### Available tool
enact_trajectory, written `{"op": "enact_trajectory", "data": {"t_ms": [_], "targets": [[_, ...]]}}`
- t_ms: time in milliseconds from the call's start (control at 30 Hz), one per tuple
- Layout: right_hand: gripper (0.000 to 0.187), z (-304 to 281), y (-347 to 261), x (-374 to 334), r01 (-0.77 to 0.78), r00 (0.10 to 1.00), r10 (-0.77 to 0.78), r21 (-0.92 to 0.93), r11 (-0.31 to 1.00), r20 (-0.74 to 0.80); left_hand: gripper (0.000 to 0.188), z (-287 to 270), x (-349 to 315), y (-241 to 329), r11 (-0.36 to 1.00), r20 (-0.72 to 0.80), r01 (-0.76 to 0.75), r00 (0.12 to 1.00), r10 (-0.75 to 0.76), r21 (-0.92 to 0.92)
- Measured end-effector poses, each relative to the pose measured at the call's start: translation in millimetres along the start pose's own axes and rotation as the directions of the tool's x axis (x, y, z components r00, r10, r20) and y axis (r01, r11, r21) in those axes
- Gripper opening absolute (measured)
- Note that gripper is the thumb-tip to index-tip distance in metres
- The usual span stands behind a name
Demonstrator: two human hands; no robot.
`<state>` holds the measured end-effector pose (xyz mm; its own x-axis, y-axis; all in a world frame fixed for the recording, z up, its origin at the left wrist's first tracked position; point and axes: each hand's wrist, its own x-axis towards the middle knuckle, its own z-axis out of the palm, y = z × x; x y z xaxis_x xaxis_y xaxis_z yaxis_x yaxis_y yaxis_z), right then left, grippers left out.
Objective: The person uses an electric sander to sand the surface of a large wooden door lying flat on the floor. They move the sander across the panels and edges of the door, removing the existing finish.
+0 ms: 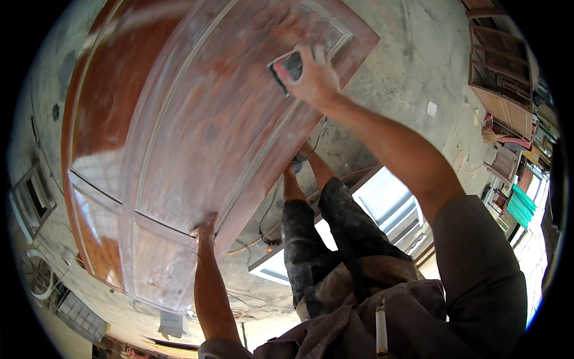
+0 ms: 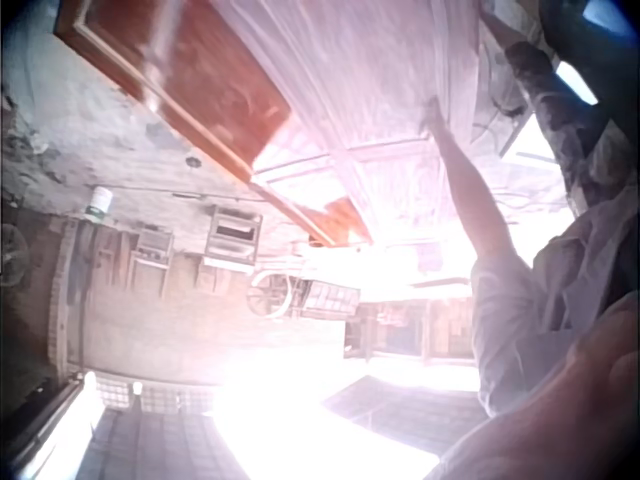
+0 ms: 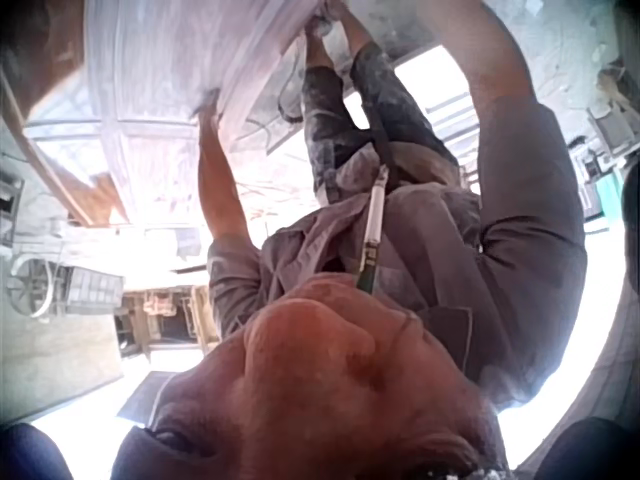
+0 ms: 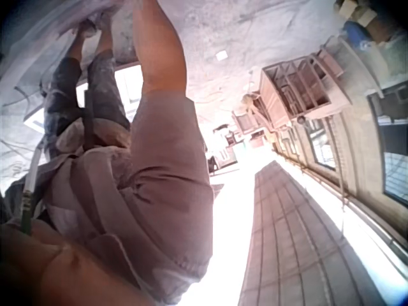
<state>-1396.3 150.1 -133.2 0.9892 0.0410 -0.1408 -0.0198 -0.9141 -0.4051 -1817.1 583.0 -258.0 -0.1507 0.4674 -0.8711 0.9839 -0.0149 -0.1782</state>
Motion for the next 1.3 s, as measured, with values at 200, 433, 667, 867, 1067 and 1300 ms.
{"op": "enact_trajectory", "data": {"t_ms": [200,433,667,867,1067,1300], "targets": [[0.074,37.2,-70.3,-124.7,0.375,0.873,-0.394,0.121,0.919,0.288,0.164,19.3,-19.2,21.9,1.000,0.100,0.001,0.995,-0.001,0.001],[0.073,13.5,-55.7,-70.4,0.304,0.916,-0.325,0.121,0.945,0.235,0.155,9.5,16.2,-13.2,0.982,-0.065,-0.187,0.980,0.187,0.012],[0.075,-41.9,57.9,65.1,0.228,0.970,-0.222,-0.054,0.972,0.103,0.153,80.0,-75.1,80.2,0.930,-0.189,-0.361,0.920,0.344,-0.063],[0.071,-40.5,41.3,148.4,0.325,0.941,-0.309,-0.113,0.939,0.138,0.157,138.2,-150.0,231.4,0.962,-0.320,-0.266,0.918,0.236,-0.055],[0.067,-45.5,12.8,182.1,0.451,0.885,-0.432,-0.087,0.888,0.174,0.161,138.1,-162.6,301.6,0.974,-0.333,-0.219,0.924,0.186,-0.064],[0.075,-71.9,79.7,110.4,0.552,0.778,-0.513,-0.004,0.834,0.362,0.169,114.5,-164.0,334.1,0.968,-0.289,-0.032,0.957,-0.042,-0.248]]}}
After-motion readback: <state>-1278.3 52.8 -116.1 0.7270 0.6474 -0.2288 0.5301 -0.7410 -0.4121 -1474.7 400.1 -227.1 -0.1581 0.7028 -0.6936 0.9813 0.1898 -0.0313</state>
